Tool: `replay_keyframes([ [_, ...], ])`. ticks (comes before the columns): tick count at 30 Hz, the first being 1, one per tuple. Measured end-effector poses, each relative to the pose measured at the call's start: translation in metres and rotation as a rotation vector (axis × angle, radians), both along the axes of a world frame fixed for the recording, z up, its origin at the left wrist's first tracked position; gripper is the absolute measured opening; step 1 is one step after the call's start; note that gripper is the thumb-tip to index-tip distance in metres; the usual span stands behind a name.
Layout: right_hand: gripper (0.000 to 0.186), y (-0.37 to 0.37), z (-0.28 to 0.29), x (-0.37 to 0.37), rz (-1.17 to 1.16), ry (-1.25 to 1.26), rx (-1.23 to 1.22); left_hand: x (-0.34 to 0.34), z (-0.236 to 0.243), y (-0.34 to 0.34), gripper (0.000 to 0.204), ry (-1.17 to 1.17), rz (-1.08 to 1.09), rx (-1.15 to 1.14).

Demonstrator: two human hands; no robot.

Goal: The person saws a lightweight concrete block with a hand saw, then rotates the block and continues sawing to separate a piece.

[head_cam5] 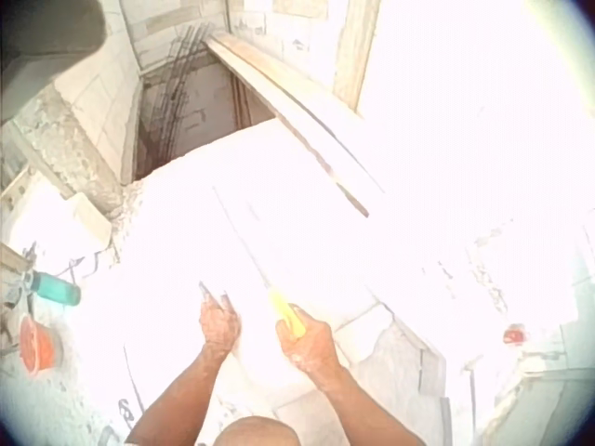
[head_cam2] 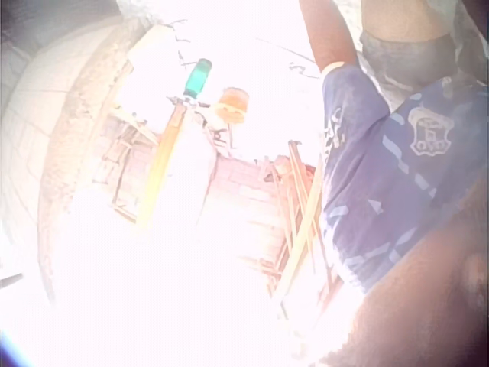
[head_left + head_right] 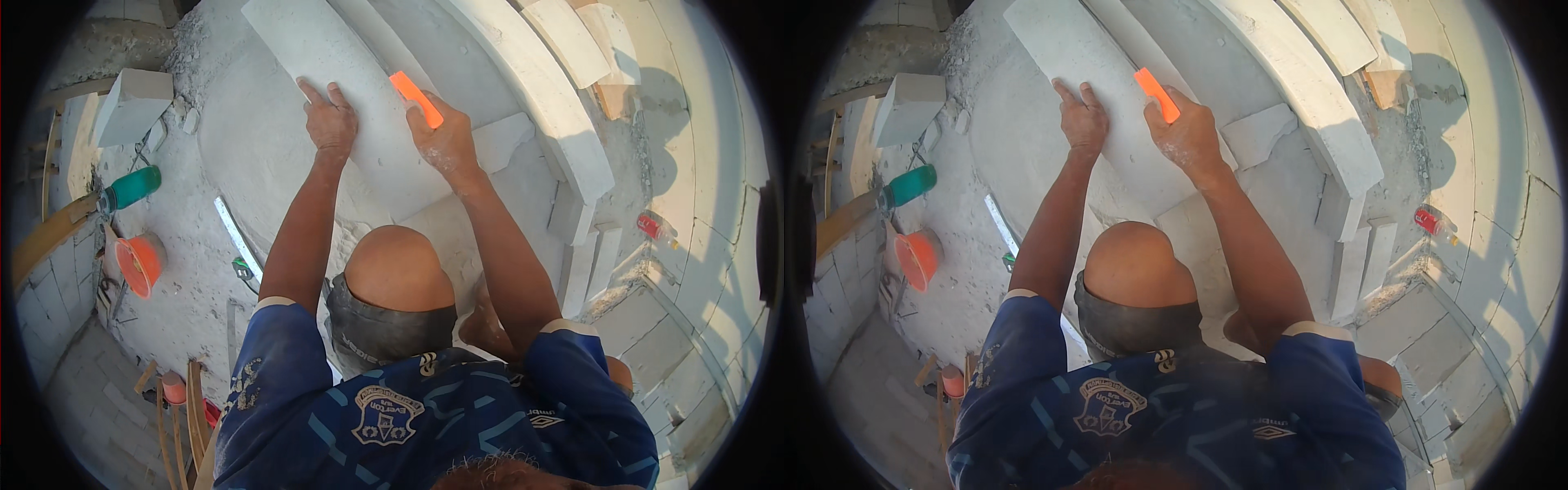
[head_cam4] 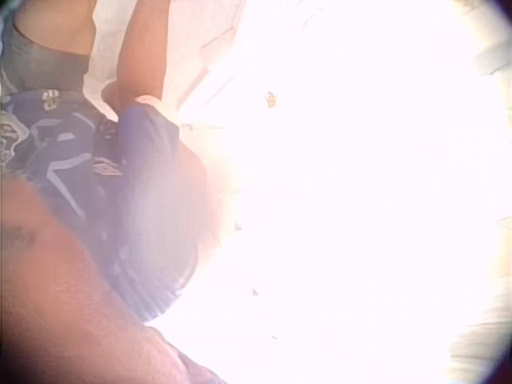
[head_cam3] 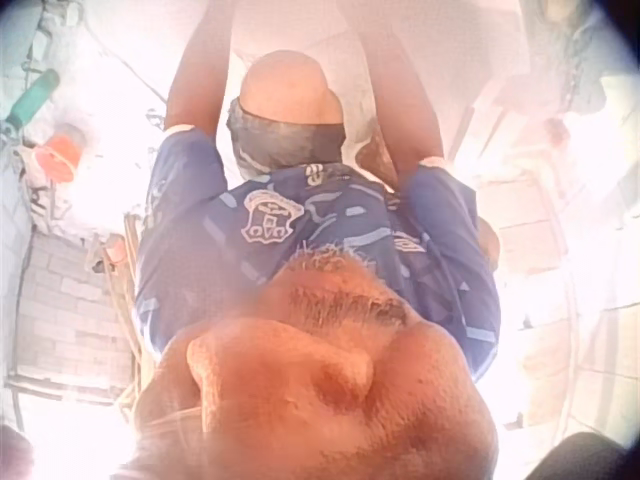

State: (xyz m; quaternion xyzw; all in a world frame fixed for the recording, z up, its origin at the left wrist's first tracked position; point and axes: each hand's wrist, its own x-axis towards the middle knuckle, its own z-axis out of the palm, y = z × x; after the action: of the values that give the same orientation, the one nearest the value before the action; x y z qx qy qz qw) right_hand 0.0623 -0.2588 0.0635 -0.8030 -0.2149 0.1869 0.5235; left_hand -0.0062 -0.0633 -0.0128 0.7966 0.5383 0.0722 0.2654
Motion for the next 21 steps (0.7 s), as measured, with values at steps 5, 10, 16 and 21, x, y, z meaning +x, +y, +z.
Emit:
replay_keyframes([
  [5,0.036,-0.065,0.009,-0.042,-0.033,0.031,-0.120,0.000,-0.001,0.003,0.082,-0.039,-0.022,-0.032],
  [10,0.039,-0.105,0.002,-0.058,-0.001,-0.010,-0.108,-0.001,-0.004,0.002,0.080,-0.017,-0.019,-0.046],
  [16,0.033,-0.011,0.013,-0.005,0.017,0.125,-0.150,-0.001,-0.006,0.002,0.081,0.016,-0.027,0.007],
  [21,0.034,-0.104,0.006,-0.058,-0.022,-0.137,0.004,0.001,-0.009,0.002,0.081,-0.013,-0.004,0.028],
])
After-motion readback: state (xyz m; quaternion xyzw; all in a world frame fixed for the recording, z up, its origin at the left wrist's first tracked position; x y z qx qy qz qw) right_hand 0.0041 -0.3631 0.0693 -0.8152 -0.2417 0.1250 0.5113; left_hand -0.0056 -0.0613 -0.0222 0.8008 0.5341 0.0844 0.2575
